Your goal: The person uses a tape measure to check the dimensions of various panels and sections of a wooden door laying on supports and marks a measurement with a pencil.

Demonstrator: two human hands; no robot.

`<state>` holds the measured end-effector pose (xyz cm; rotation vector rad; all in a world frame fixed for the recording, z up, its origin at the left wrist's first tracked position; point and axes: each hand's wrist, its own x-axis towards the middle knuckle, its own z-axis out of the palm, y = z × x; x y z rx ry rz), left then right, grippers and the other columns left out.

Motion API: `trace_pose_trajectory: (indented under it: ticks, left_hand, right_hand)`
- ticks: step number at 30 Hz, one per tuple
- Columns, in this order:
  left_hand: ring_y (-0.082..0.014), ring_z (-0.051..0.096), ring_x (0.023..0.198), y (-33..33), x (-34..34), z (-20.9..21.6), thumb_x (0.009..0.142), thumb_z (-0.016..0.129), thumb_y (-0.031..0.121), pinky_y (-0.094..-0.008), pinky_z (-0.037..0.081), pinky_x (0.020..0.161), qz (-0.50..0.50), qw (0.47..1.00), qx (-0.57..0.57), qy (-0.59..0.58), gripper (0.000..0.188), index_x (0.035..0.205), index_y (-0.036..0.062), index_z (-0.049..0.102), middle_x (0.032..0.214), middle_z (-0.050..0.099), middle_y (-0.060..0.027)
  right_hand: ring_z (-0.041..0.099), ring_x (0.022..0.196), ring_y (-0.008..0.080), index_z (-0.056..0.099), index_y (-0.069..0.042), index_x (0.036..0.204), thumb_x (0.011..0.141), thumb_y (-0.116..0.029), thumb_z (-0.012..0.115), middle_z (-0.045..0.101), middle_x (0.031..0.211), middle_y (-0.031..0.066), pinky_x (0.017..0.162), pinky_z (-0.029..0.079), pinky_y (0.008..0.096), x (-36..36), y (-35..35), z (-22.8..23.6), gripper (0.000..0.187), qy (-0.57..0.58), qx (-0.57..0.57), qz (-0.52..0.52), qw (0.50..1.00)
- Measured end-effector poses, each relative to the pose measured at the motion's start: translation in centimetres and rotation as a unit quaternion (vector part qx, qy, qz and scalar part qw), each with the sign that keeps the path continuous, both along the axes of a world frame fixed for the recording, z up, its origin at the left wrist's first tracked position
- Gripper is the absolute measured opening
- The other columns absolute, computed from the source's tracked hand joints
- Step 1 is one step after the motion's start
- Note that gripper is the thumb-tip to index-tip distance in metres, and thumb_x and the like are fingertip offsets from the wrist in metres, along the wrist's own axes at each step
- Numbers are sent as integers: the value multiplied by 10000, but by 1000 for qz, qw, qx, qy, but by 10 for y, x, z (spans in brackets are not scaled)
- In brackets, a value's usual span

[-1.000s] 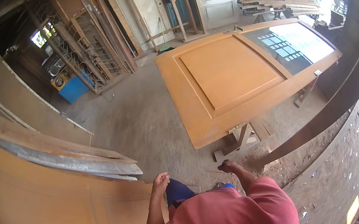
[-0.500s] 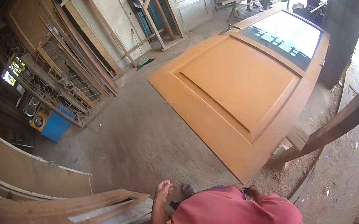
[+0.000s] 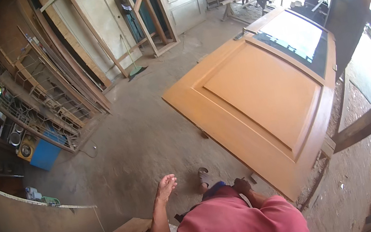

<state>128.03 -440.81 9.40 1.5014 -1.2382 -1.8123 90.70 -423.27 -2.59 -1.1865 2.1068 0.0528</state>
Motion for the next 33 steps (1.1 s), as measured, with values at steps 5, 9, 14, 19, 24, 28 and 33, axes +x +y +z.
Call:
trace_pose_trajectory:
  ticks: [5,9,14,19,24,28,33]
  left_hand:
    - [-79,623,890,-78,32,-13,1014,662,252,-227,503,774,15,999,-44,14,391,1333,43,576,1125,678,-25]
    - [-122,646,959,-118,83,-8,1021,652,222,-276,542,826,54,996,-60,-36,388,1331,-1,582,1129,688,-63]
    - [-132,685,899,-152,130,-24,1015,661,209,-290,564,789,81,992,5,-92,351,1289,-7,624,1094,720,-84]
    - [-137,690,859,-216,125,-33,1020,661,259,-286,562,755,18,994,97,-40,337,1251,13,650,1055,724,-77]
    - [-180,717,835,-342,122,-66,1036,645,308,-322,588,757,-63,983,159,60,330,1190,17,662,1022,725,-85]
    - [-139,681,774,-441,117,-26,1034,648,333,-314,575,722,-132,982,114,71,303,1161,58,640,936,697,-35]
    - [-128,665,820,-532,134,20,974,735,282,-312,574,741,-185,971,113,96,272,1119,90,609,900,665,-3]
  right_hand:
    - [604,1276,465,704,-17,1254,796,-697,708,647,1333,270,1070,477,546,24,-109,-9,820,-14,113,-19,993]
    - [653,1234,411,731,-39,1227,828,-594,709,690,1298,229,1028,516,517,36,-194,-28,684,-33,144,16,989]
    - [739,899,398,769,-4,1055,933,-455,625,763,938,227,874,580,459,73,-283,-62,489,-75,-61,251,963]
    - [728,984,347,670,8,1272,940,-480,664,736,1159,208,852,579,450,178,-387,36,590,-331,-14,127,935]
    - [682,1146,341,480,9,1473,941,-566,671,709,1208,238,951,540,447,255,-493,120,806,-380,-69,157,909]
    - [690,1115,391,478,13,1452,936,-516,688,711,1192,249,927,549,463,274,-571,104,768,-315,-186,189,911]
    - [685,1095,407,472,7,1444,939,-478,704,711,1154,248,912,544,473,295,-631,155,738,-303,-237,145,912]
